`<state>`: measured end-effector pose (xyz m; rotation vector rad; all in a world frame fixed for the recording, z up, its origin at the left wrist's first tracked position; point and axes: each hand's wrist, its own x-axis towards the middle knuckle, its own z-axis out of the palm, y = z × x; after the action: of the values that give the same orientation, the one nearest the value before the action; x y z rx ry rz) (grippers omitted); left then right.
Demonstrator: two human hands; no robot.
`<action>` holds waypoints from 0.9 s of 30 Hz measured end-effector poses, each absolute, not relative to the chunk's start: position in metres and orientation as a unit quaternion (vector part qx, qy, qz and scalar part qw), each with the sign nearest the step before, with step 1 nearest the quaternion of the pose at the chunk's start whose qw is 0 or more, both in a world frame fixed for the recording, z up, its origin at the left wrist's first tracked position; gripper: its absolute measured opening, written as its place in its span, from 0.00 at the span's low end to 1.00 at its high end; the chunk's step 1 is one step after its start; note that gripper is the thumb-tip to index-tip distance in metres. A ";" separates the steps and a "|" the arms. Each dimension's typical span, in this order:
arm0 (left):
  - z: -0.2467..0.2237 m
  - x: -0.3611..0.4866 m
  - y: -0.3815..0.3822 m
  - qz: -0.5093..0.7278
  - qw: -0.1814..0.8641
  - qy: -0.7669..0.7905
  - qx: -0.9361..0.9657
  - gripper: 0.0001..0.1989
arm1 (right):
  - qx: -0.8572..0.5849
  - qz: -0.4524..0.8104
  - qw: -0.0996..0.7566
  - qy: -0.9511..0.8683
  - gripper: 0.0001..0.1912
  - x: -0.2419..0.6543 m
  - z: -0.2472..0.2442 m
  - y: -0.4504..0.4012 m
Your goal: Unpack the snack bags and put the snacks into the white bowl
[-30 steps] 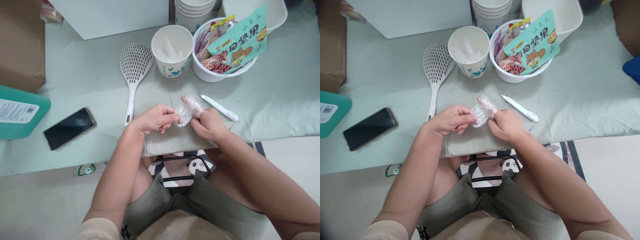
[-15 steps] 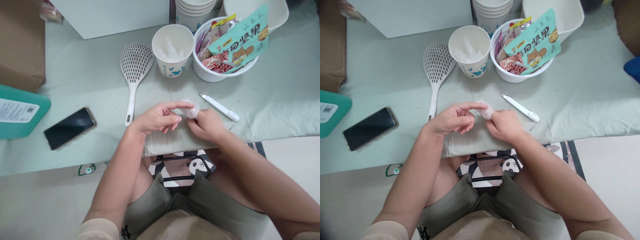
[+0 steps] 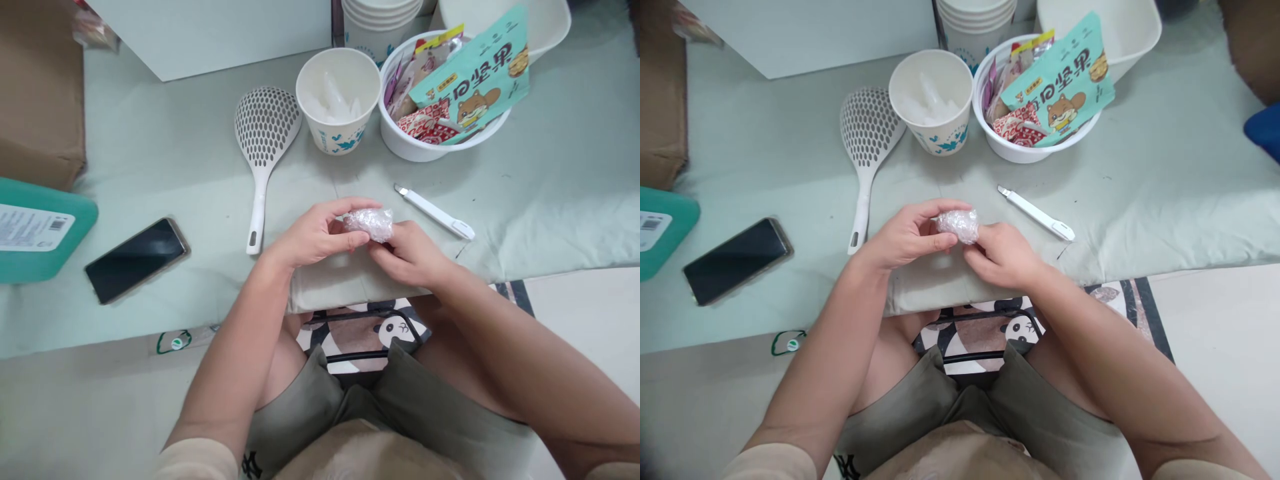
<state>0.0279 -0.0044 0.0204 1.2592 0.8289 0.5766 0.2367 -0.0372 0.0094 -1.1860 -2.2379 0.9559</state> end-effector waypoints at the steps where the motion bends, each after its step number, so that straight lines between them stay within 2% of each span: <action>1: 0.020 0.028 -0.004 0.259 0.690 0.369 0.567 0.26 | -0.428 0.346 0.219 -0.806 0.06 0.237 0.009 -0.037; 8: 0.018 0.029 -0.002 0.310 0.677 0.378 0.550 0.24 | -0.410 0.360 0.274 -0.792 0.05 0.237 0.012 -0.039; 11: 0.017 0.027 -0.001 0.344 0.655 0.413 0.531 0.25 | -0.454 0.353 0.328 -0.749 0.06 0.238 0.015 -0.040; 14: 0.016 0.025 -0.001 0.338 0.639 0.431 0.540 0.26 | -0.493 0.296 0.408 -0.709 0.15 0.240 0.013 -0.038; 17: 0.016 0.027 -0.002 0.310 0.642 0.416 0.565 0.25 | -0.465 0.248 0.414 -0.742 0.24 0.239 0.008 -0.037; 23: 0.018 0.031 -0.003 0.270 0.630 0.417 0.598 0.22 | -0.510 0.259 0.367 -0.734 0.11 0.234 0.010 -0.038; 27: 0.018 0.032 -0.004 0.293 0.650 0.423 0.559 0.28 | -0.538 0.302 0.389 -0.684 0.08 0.233 0.014 -0.037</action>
<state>0.0320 -0.0044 0.0180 1.2710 0.9599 0.6659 0.2331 -0.0373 0.0136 -1.3679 -1.7388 0.7690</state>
